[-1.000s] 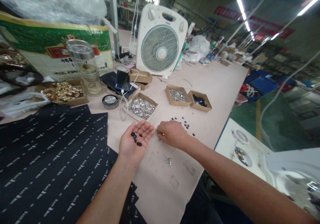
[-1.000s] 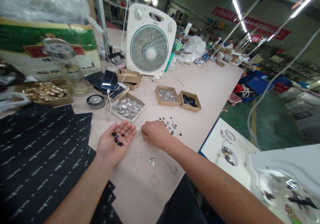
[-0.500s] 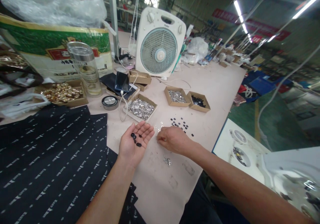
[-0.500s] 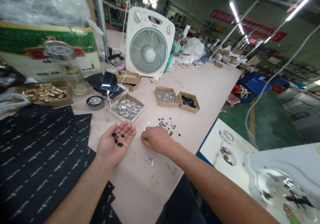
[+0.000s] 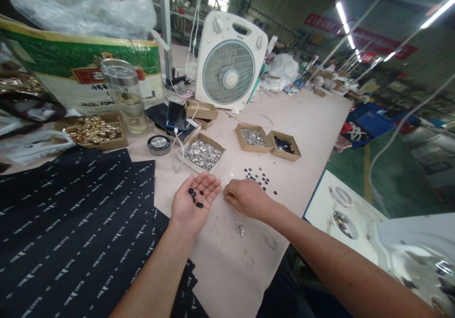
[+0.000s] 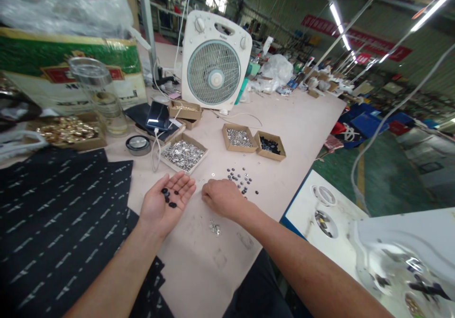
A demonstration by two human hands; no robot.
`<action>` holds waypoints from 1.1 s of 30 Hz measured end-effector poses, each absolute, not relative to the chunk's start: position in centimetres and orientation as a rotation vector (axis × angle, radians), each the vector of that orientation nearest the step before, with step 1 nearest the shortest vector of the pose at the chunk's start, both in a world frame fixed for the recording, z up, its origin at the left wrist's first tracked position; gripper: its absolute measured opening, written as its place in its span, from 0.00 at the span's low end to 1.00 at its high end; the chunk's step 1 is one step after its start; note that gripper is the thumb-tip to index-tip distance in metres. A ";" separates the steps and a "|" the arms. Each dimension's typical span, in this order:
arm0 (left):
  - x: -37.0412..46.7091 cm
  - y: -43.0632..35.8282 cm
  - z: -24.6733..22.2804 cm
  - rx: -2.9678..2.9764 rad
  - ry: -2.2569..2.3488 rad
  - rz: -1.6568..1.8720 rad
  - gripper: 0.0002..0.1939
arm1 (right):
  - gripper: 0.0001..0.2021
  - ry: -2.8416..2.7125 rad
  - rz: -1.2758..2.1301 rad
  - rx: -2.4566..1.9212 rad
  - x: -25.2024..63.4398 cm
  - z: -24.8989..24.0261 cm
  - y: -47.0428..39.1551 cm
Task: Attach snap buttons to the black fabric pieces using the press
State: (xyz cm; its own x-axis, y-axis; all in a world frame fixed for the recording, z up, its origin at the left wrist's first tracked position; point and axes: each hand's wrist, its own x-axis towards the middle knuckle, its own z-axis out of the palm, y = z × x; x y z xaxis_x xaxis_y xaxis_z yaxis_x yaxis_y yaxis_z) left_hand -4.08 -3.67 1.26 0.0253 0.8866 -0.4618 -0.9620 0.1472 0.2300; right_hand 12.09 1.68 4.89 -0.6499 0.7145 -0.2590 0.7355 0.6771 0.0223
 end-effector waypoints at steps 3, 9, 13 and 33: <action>-4.1 -3.7 1.4 -0.157 0.573 1.439 0.13 | 0.12 2.701 -0.073 1.225 11.9 4.4 1.4; -4.1 -3.7 1.3 -0.166 0.566 1.435 0.13 | 0.11 2.811 -0.120 1.169 12.5 3.3 0.0; -4.1 -3.7 1.4 -0.174 0.574 1.428 0.13 | 0.08 2.879 -0.308 1.241 14.0 3.5 -0.3; -4.0 -3.7 1.3 -0.147 0.570 1.431 0.12 | 0.06 2.748 -0.331 1.377 14.4 3.4 0.1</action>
State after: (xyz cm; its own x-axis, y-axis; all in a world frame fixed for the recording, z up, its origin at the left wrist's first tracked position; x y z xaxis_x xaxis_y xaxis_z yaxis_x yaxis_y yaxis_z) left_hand -4.01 -3.66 1.34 0.0321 0.8904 -0.4541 -0.9588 0.1557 0.2375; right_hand 14.39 0.14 3.44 -0.6023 0.7860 -0.1395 0.7966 0.5807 -0.1678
